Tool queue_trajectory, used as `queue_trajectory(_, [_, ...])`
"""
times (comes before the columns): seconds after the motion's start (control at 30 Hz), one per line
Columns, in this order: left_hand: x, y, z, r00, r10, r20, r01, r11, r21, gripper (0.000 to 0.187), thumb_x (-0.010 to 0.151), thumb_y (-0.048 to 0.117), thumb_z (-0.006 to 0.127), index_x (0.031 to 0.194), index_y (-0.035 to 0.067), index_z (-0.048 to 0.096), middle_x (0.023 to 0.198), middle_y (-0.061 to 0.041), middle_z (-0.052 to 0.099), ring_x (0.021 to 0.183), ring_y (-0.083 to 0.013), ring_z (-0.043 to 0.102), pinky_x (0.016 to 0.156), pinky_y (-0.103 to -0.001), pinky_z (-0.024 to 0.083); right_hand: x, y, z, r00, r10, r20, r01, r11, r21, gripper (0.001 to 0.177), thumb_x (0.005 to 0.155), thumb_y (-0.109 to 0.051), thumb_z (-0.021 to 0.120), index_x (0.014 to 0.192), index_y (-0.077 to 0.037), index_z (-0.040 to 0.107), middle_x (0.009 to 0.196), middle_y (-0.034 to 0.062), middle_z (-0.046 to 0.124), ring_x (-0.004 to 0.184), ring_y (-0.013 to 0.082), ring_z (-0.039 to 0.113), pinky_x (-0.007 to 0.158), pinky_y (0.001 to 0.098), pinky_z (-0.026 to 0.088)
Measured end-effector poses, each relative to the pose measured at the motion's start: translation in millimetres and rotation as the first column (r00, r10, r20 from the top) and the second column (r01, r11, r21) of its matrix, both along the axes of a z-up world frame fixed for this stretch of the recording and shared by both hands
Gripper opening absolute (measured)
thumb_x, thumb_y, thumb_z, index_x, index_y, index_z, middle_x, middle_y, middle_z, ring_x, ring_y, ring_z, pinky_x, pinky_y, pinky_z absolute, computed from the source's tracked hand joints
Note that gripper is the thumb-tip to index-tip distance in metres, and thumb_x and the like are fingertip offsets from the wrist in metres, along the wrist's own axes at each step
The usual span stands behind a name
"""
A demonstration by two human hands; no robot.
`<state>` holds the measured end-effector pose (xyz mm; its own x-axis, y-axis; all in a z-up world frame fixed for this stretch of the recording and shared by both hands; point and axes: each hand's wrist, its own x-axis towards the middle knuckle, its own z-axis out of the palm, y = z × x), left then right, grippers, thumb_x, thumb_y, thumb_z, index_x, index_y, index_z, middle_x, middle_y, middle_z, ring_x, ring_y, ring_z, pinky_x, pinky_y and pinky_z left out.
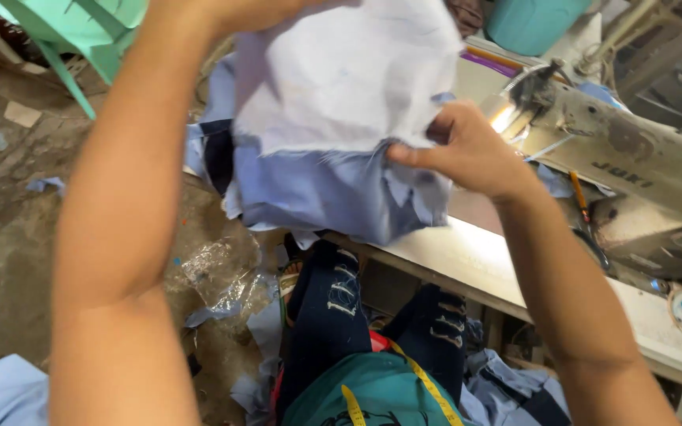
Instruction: Aligning fabric pieces at a sewing machine and inspecting the garment.
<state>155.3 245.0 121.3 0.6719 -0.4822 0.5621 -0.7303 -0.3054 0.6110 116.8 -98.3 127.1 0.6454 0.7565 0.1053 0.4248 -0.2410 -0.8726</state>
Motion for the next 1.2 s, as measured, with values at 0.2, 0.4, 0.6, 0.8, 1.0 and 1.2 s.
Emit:
queue_trajectory(0.2, [19, -7, -24, 0.934, -0.348, -0.084, 0.265, 0.830, -0.491, 0.046, 0.114, 0.045, 0.065, 0.143, 0.012, 0.053, 0.145, -0.008, 0.050, 0.137, -0.0216, 0.042, 0.119, -0.038, 0.026, 40, -26, 25, 0.992, 0.012, -0.129, 0.055, 0.863, 0.502, 0.028, 0.094, -0.006, 0.070, 0.122, -0.008, 0.069, 0.127, 0.0039, 0.072, 0.119, 0.0171, 0.071, 0.115, 0.0303, 0.058])
queue_trajectory(0.4, [54, -11, -71, 0.945, 0.016, -0.327, -0.006, 1.000, 0.031, 0.080, 0.098, 0.056, 0.051, 0.158, 0.008, 0.031, 0.166, -0.011, 0.031, 0.152, -0.0232, 0.031, 0.125, -0.038, 0.018, 36, -52, 74, 1.000, 0.027, 0.015, -0.030, 0.817, 0.576, 0.038, 0.104, -0.021, 0.063, 0.141, -0.017, 0.064, 0.150, 0.0015, 0.065, 0.150, 0.0256, 0.063, 0.142, 0.0566, 0.058])
queue_trajectory(0.6, [32, -36, -23, 0.907, -0.191, -0.375, 0.091, 0.959, -0.270, 0.017, 0.102, 0.029, 0.069, 0.093, 0.015, 0.067, 0.081, 0.007, 0.052, 0.078, -0.0074, 0.047, 0.074, -0.026, 0.039, 38, -89, 102, 0.985, -0.171, -0.036, 0.157, 0.773, 0.615, 0.035, 0.096, -0.016, 0.054, 0.128, -0.009, 0.067, 0.146, 0.0062, 0.068, 0.145, 0.0272, 0.067, 0.126, 0.0491, 0.062])
queue_trajectory(0.8, [66, 3, 39, 0.968, -0.158, -0.194, 0.063, 0.905, -0.421, 0.012, 0.106, 0.030, 0.061, 0.107, 0.018, 0.058, 0.097, 0.009, 0.060, 0.087, -0.0005, 0.054, 0.078, -0.019, 0.045, 8, -71, 115, 0.899, -0.430, -0.076, 0.370, 0.657, 0.657, 0.060, 0.091, -0.010, 0.074, 0.149, -0.007, 0.059, 0.133, 0.0070, 0.073, 0.120, 0.0202, 0.075, 0.108, 0.0341, 0.068])
queue_trajectory(1.0, [57, 22, 46, 0.975, -0.020, -0.220, -0.013, 0.989, -0.146, 0.014, 0.098, 0.028, 0.068, 0.103, 0.017, 0.062, 0.095, 0.007, 0.065, 0.084, -0.0043, 0.058, 0.075, -0.023, 0.047, 47, -56, 111, 0.882, -0.439, -0.171, 0.432, 0.610, 0.664, 0.048, 0.090, -0.009, 0.074, 0.137, -0.008, 0.065, 0.130, 0.0058, 0.076, 0.122, 0.0195, 0.077, 0.112, 0.0299, 0.068])
queue_trajectory(1.2, [67, 67, 75, 0.971, 0.161, -0.174, -0.137, 0.980, 0.141, 0.017, 0.091, 0.027, 0.075, 0.099, 0.016, 0.065, 0.092, 0.005, 0.069, 0.080, -0.0081, 0.061, 0.072, -0.026, 0.050, 113, -43, 130, 0.955, -0.096, -0.282, 0.263, 0.715, 0.648, 0.067, 0.096, -0.024, 0.064, 0.160, -0.007, 0.053, 0.160, 0.0088, 0.059, 0.151, 0.0238, 0.057, 0.137, 0.0437, 0.044])
